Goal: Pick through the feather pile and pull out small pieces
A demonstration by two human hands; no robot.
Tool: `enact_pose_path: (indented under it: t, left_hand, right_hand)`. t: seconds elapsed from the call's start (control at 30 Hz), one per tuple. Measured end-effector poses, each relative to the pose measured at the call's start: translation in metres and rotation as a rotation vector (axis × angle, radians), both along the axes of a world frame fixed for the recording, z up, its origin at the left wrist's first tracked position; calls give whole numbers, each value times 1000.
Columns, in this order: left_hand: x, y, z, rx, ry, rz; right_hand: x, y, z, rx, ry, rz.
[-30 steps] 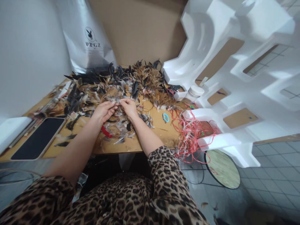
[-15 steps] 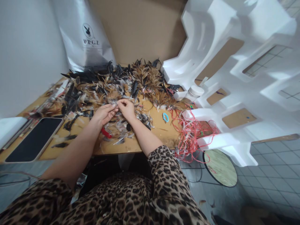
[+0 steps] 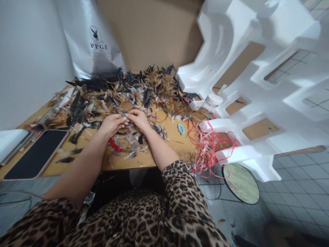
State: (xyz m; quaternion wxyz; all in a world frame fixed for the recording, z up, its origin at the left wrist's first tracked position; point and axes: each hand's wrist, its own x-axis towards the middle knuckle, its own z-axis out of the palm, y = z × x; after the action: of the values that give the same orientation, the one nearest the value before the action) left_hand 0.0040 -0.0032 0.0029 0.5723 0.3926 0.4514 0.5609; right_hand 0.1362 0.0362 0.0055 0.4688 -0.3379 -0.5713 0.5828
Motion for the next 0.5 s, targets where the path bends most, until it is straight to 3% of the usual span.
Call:
enact_pose_path:
  t: [0.27, 0.5]
  left_hand:
    - [6, -3, 4, -10, -6, 47]
    - [4, -2, 5, 29, 23, 90]
  right_hand:
    - [-5, -1, -5, 47, 30, -107]
    - [-4, -1, -3, 51, -5, -91]
